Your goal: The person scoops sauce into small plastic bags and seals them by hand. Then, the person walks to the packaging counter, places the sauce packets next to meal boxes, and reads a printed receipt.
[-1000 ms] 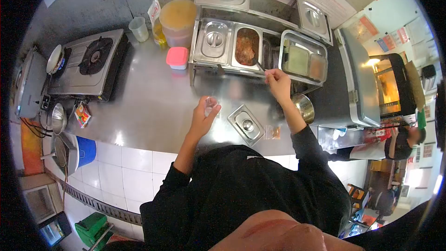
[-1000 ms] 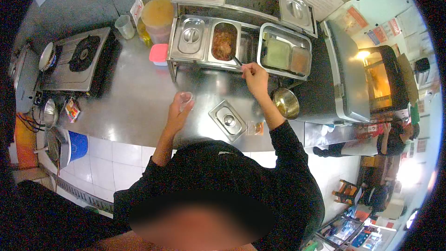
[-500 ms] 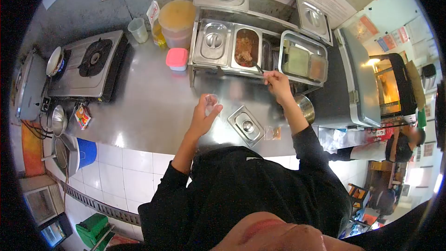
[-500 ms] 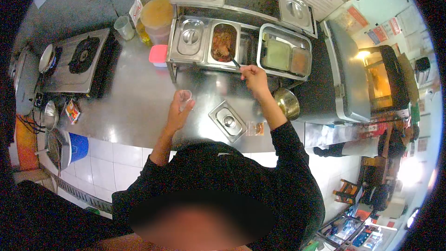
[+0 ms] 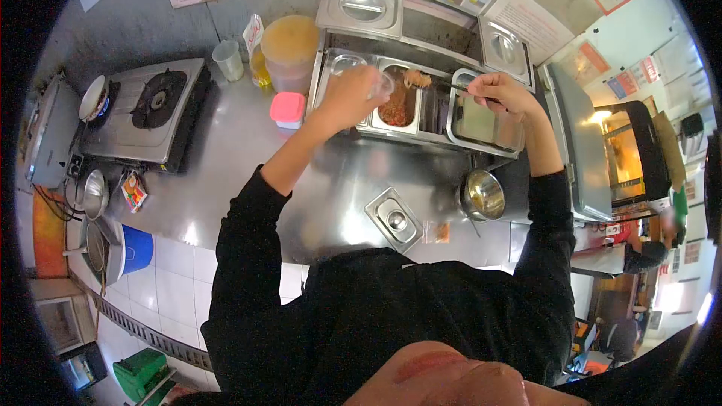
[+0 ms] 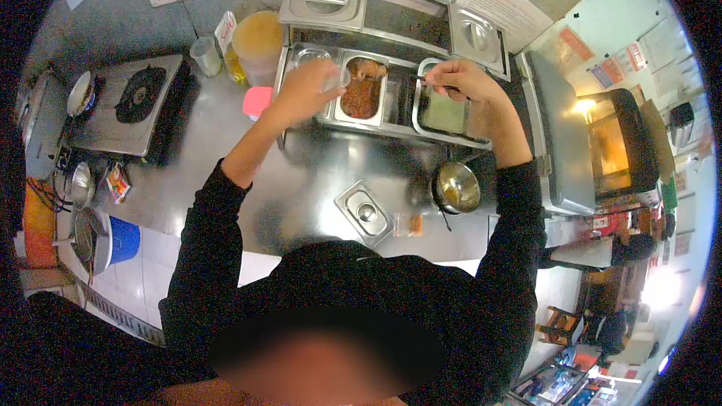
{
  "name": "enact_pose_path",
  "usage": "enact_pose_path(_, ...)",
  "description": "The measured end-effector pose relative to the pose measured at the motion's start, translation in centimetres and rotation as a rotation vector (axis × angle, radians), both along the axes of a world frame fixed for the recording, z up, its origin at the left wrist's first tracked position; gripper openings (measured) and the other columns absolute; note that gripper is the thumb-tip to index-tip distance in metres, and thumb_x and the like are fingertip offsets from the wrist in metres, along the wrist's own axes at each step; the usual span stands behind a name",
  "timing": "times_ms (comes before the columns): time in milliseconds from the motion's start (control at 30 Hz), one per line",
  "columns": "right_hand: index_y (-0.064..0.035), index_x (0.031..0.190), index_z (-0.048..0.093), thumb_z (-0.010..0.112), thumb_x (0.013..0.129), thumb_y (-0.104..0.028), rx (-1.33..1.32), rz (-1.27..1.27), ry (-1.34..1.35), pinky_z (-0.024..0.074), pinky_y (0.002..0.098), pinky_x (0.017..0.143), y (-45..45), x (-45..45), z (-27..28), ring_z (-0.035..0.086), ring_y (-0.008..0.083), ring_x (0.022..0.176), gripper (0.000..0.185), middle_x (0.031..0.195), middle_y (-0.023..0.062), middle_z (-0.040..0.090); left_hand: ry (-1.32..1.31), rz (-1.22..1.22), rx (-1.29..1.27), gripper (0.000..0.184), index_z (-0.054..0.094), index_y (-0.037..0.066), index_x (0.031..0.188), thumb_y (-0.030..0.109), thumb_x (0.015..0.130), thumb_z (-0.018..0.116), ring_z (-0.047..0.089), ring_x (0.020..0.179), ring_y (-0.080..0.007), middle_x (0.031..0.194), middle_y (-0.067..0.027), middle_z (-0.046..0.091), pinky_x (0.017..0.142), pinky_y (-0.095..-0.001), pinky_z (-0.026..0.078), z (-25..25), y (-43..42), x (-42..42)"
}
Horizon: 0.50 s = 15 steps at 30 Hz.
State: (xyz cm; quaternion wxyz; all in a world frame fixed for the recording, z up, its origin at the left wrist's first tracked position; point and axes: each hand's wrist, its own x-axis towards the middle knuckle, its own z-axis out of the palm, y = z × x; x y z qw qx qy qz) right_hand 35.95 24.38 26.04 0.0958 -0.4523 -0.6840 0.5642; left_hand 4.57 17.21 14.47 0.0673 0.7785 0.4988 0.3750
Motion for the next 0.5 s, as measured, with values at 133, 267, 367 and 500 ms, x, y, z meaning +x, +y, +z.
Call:
enact_pose_path(133, -0.0039, 0.083, 0.067, 0.060, 0.085, -0.016, 0.148, 0.089, -0.209, 0.0276, 0.0196, 0.040, 0.9, -1.7, 2.5, 0.040, 0.0034, 0.046, 0.014, 0.060, -0.0019, 0.055, 0.027, -0.048, 0.038, 0.037, 0.053, 0.005, 0.095, 0.036, 0.078, 0.065, 0.058, 0.083, -0.0332, 0.085, -0.0140, 0.059, 0.071, -0.0427, 0.044, 0.8, 2.1, 2.9)
enact_pose_path(267, -0.0022, 0.081, 0.063, 0.064, 0.081, -0.015, 0.672, 0.286, -0.366, 0.0448, 0.0276, 0.055, -0.1, -4.7, 3.9, 0.058, 0.0121, 0.063, 0.013, 0.067, 0.0011, 0.060, -0.009, -0.079, -0.008, 0.043, 0.053, 0.004, 0.096, 0.043, 0.080, 0.062, 0.059, 0.082, -0.0342, 0.084, -0.0153, 0.061, 0.072, -0.0432, 0.044, 1.4, 2.5, 5.0)
enact_pose_path(367, -0.0070, 0.079, 0.063, 0.064, 0.078, -0.017, 1.427, 0.358, -0.790, 0.0463, 0.0349, 0.057, -4.1, -7.6, 3.6, 0.062, 0.0216, 0.066, 0.010, 0.072, 0.0035, 0.062, -0.073, -0.092, -0.103, 0.048, 0.052, 0.002, 0.097, 0.048, 0.083, 0.058, 0.059, 0.087, -0.0356, 0.089, -0.0187, 0.062, 0.074, -0.0430, 0.045, 1.2, 3.0, 5.8)
enact_pose_path(500, -0.0142, 0.076, 0.063, 0.059, 0.077, -0.017, 1.653, 0.405, -0.804, 0.0470, 0.0376, 0.062, -4.8, -8.2, 4.6, 0.064, 0.0250, 0.071, 0.005, 0.073, 0.0051, 0.062, -0.200, -0.083, -0.262, 0.053, 0.048, -0.001, 0.099, 0.051, 0.085, 0.054, 0.059, 0.091, -0.0391, 0.095, -0.0225, 0.062, 0.078, -0.0435, 0.045, 1.4, 2.5, 5.5)
